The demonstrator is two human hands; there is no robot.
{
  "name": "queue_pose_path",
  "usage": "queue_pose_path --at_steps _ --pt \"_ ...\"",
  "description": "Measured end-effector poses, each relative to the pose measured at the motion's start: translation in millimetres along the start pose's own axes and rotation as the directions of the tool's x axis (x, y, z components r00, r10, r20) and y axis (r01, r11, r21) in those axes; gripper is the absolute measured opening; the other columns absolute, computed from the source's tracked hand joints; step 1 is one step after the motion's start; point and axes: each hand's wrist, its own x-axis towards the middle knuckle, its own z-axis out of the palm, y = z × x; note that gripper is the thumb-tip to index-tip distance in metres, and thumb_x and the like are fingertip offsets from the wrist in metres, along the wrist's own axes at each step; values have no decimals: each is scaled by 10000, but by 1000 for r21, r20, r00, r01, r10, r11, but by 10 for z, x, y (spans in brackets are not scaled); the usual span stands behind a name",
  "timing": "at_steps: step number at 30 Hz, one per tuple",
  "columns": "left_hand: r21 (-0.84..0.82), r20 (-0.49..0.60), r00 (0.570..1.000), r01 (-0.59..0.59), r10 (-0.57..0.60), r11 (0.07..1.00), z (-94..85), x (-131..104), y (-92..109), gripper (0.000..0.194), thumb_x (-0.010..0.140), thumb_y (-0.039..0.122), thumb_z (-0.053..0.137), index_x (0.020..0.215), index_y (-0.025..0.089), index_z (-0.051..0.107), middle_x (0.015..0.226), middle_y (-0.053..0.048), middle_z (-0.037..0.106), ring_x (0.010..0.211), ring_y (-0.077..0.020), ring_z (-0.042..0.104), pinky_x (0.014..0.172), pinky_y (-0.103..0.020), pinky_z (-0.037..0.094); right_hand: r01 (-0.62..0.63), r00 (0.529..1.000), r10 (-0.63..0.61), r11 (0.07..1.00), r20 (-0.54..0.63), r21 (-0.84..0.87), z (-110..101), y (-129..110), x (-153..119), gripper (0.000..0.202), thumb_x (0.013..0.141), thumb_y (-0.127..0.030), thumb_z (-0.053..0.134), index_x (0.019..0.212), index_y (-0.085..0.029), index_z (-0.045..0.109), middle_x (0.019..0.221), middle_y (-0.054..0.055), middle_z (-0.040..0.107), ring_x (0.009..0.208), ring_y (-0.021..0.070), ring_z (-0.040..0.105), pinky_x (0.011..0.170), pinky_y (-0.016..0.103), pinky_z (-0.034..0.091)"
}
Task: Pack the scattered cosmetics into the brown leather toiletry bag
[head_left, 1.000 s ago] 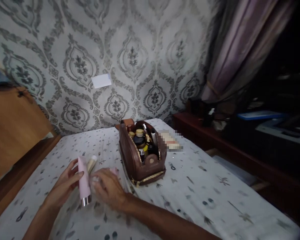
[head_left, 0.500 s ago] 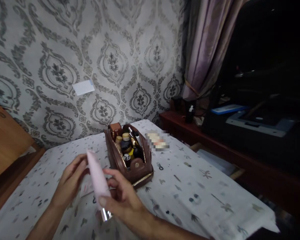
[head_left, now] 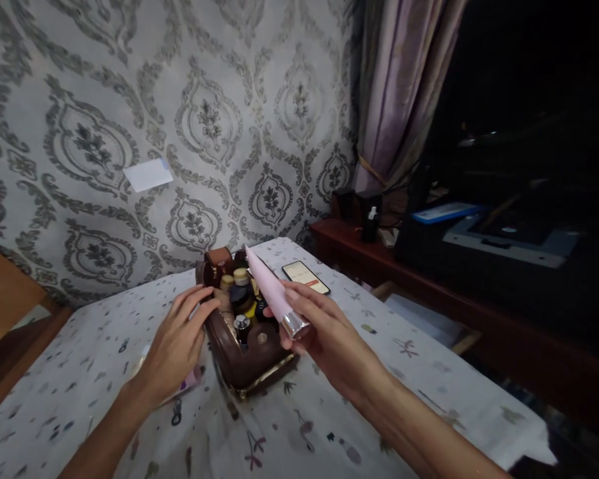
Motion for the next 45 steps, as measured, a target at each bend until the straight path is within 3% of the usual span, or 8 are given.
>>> queue_pose_path --at_steps 6,13,23,27,31,38,41,45 --pt "9 -56 998 8 -7 1000 21 -38 1 488 902 49 365 1324 263 487 1380 -96 493 1314 -274 423 1077 -481 411 70 997 -65 987 34 -142 -43 -40 113 472 707 -388 768 1115 -184 646 827 20 649 607 126 611 477 220 410" --pt "-9 -89 996 28 -29 1000 56 -64 -5 488 913 75 366 1342 274 485 1367 -96 504 1305 -286 436 1083 -496 407 320 943 -330 855 47 -407 -78 -139 335 265 704 -358 760 871 -190 640 646 -38 565 558 103 479 503 224 372" --pt "-89 -101 992 70 -79 994 84 -89 -1 468 919 90 368 1342 254 485 1368 -95 529 1328 -263 435 1108 -469 395 413 892 -448 747 64 -521 175 -187 1062 271 758 -388 697 828 -149 592 690 -13 588 599 107 523 524 216 397" --pt "-125 -114 989 85 -99 988 107 -93 -6 460 916 91 366 1342 236 459 1373 -100 537 1337 -256 440 1124 -487 379 319 913 -385 470 134 -823 383 -129 1342 299 797 -383 673 953 -132 630 790 38 655 747 173 605 638 259 449" --pt "-137 -114 990 63 -79 989 114 -88 -10 463 912 72 358 1339 228 448 1387 -107 526 1351 -251 429 1126 -489 380 222 970 -133 153 202 -963 586 -37 1525 244 824 -375 623 879 -143 674 814 68 686 793 211 636 650 267 443" --pt "-162 -129 990 31 -53 986 124 -84 2 495 901 32 336 1351 216 428 1407 -108 506 1377 -229 398 1137 -471 376 146 986 76 41 149 -988 798 178 1672 176 732 -237 621 568 -176 634 412 6 533 496 178 595 487 252 412" --pt "-168 -129 990 33 -55 985 138 -87 -4 512 894 23 333 1359 215 425 1419 -110 499 1380 -230 395 1143 -477 368 149 985 83 0 149 -989 887 247 1670 52 660 -135 644 672 -172 679 491 23 610 558 194 633 494 250 422" --pt "-168 -133 990 27 -50 985 141 -89 -8 525 890 22 338 1369 221 420 1425 -113 494 1382 -242 395 1146 -500 361 145 989 43 -18 144 -989 948 282 1662 227 673 -115 657 894 -132 709 787 105 730 758 232 695 557 250 448"
